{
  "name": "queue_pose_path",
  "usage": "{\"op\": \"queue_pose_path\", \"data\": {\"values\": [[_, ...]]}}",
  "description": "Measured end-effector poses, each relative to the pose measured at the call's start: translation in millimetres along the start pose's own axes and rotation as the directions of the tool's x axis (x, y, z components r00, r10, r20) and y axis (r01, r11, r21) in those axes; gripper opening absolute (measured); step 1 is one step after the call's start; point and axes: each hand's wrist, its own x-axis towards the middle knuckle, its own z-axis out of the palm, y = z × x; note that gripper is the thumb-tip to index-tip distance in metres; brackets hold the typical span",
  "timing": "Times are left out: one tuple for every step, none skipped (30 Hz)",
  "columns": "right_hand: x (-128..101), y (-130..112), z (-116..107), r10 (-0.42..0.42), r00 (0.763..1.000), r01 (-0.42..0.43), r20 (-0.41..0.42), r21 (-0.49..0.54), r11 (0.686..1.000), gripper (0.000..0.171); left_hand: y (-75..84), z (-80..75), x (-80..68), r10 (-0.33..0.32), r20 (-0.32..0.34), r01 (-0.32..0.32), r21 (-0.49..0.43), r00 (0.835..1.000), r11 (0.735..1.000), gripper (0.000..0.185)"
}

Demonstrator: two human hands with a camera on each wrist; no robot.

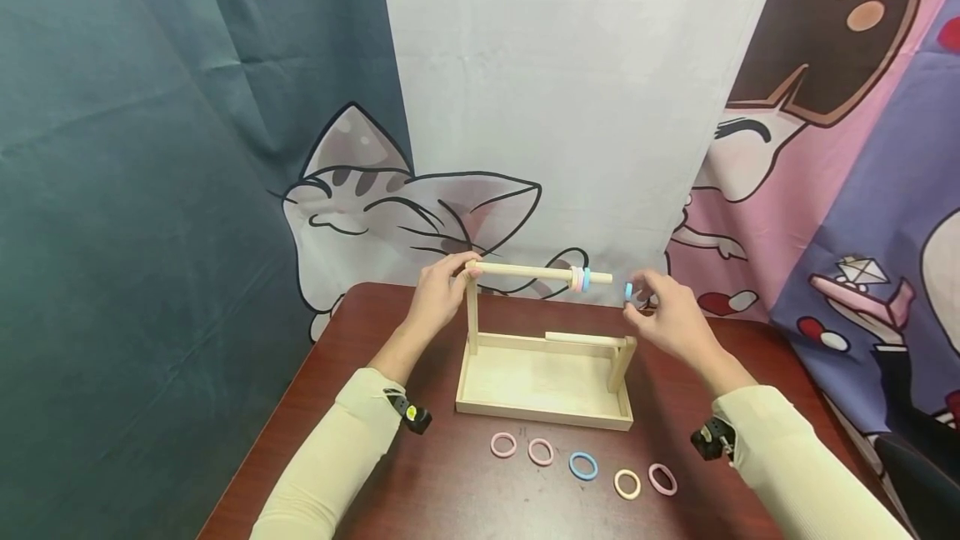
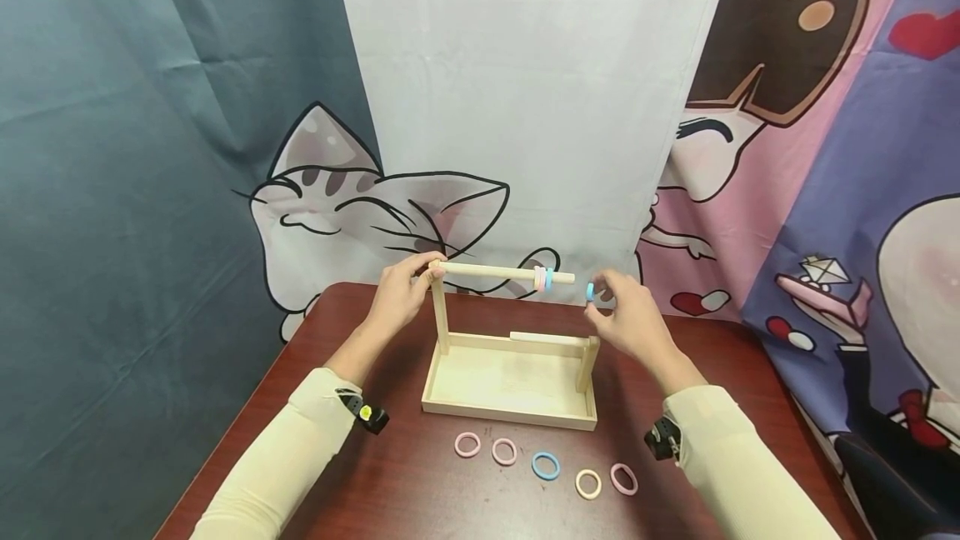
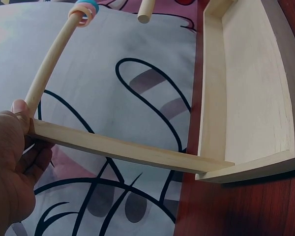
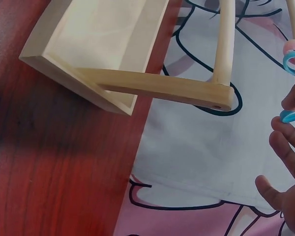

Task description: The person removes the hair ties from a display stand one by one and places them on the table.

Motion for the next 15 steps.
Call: {"op": "queue_pose_path", "data": {"values": [[-1,0,0,-0.003,1.0,0.003,0.001,0.003,1.0,0.029,-0.1,0.0,-0.1,0.002,0.001,-0.002,0.001,1.0,1.0,0.034],[-3,0,0,-0.005,1.0,0.005,0.002,0.006,1.0,0.029,0.0,0.0,-0.2,0.002,0.001,-0.002,0.002,1.0,1.0,0.033],[-4,-1,0,-0.008,1.0,0.008,0.004,0.011,1.0,0.028,-0.1,0.0,-0.2,-0.001,0.002,0.001,0.002,1.0,1.0,0.034],[-6,-1,0,-0.012,1.0,0.012,0.007,0.015,1.0,0.028,-0.3,0.1,-0.4,-0.004,0.002,0.004,-0.001,1.0,1.0,0.033],[-7,-2,0,-0.018,1.0,0.018,0.009,0.02,1.0,0.027,-0.4,0.1,-0.6,-0.008,0.001,0.008,-0.003,1.0,1.0,0.032],[-8,-3,0,-0.026,1.0,0.026,0.011,0.023,0.999,0.027,-0.4,0.0,-0.8,-0.013,0.001,0.013,-0.005,1.0,1.0,0.032],[-10,-4,0,-0.035,0.999,0.035,0.014,0.021,0.999,0.027,-0.2,-0.1,-0.9,-0.02,0.001,0.02,-0.009,1.0,1.0,0.031],[-11,-5,0,-0.044,0.999,0.044,0.015,0.02,0.999,0.027,-0.2,-0.1,-0.9,-0.025,0.003,0.025,-0.011,1.0,1.0,0.031],[-13,-6,0,-0.056,0.998,0.056,0.017,0.016,0.998,0.027,-0.4,-0.1,-0.8,-0.029,0.003,0.029,-0.013,1.0,1.0,0.031],[-15,-6,0,-0.067,0.998,0.066,0.017,0.009,0.998,0.027,-0.4,0.0,-0.6,-0.029,0.004,0.029,-0.014,1.0,0.999,0.031],[-16,-7,1,-0.077,0.997,0.077,0.017,0.001,0.997,0.027,-0.3,0.1,-0.6,-0.03,0.005,0.03,-0.013,1.0,0.999,0.031],[-18,-7,1,-0.088,0.996,0.088,0.016,-0.007,0.996,0.028,-0.3,0.1,-0.5,-0.03,0.006,0.03,-0.014,1.0,0.999,0.031],[-20,-8,1,-0.098,0.995,0.098,0.014,-0.014,0.995,0.028,-0.1,-0.1,-0.5,-0.029,0.006,0.029,-0.013,1.0,0.999,0.031],[-21,-8,1,-0.11,0.994,0.11,0.01,-0.016,0.994,0.029,-0.1,-0.1,-0.6,-0.026,0.006,0.026,-0.011,1.0,1.0,0.032],[-23,-8,1,-0.122,0.993,0.122,0.005,-0.02,0.992,0.029,0.0,-0.3,-0.9,-0.024,0.005,0.024,-0.009,1.0,1.0,0.032]]}}
